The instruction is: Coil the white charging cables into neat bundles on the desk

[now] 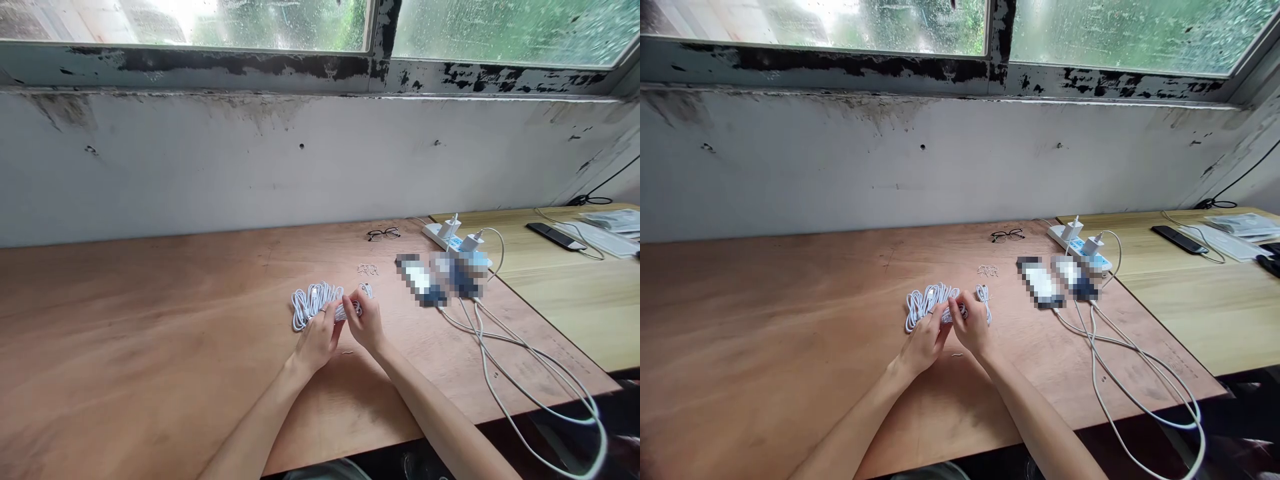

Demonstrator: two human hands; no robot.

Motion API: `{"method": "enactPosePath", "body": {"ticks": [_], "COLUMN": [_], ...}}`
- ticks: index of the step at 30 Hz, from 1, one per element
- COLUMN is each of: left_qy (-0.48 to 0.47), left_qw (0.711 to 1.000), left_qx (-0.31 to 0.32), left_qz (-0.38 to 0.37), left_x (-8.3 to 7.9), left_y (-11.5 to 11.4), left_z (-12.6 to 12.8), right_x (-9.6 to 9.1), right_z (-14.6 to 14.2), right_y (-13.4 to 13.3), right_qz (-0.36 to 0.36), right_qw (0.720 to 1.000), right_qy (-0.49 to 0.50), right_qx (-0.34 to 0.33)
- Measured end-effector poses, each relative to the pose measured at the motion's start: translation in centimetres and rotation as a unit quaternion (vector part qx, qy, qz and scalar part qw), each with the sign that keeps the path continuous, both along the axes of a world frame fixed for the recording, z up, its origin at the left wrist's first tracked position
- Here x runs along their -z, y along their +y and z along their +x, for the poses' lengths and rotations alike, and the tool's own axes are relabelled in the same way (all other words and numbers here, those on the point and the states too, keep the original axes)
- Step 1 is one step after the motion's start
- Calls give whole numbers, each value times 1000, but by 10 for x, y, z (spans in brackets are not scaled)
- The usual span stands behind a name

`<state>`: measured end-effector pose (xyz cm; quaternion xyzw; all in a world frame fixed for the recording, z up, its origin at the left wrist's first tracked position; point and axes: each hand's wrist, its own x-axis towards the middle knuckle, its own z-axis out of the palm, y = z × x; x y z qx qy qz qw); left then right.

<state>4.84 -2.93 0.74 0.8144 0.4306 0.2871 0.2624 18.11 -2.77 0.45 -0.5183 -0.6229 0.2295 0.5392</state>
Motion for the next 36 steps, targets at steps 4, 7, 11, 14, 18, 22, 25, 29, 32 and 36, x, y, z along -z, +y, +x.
{"method": "enactPosePath", "body": {"ticks": [4,7,11,14,18,22,25,29,32,36], "left_qy": [12,-23,-70,-94,-134,-133,-122,-103,-86,-77], "left_qw": [1000,998,990,987,978,977,980,985,987,985], "left_qx": [-1,23,26,2,-35,-54,-51,-44,-41,-45], "left_qz": [-16,-60,-115,-132,-154,-158,-149,-134,-132,-144], "left_x": [2,5,4,2,-1,-1,1,4,5,1], "left_y": [3,3,0,-1,2,2,1,0,1,1], "left_z": [-4,-8,-10,-10,-10,-10,-9,-9,-9,-10], "right_x": [2,2,1,1,9,27,42,53,54,56], "right_z": [-1,-2,0,16,56,89,96,92,89,86], "right_y": [3,4,7,19,49,78,91,103,109,112], "right_qz": [1,-12,-28,-42,-38,-68,-105,-135,-148,-167], "right_qw": [999,999,995,992,995,980,963,944,934,930], "right_qy": [-33,-48,-49,7,67,-30,-114,-182,-210,-224], "right_qx": [-14,-23,-85,-115,62,183,221,240,250,240]}}
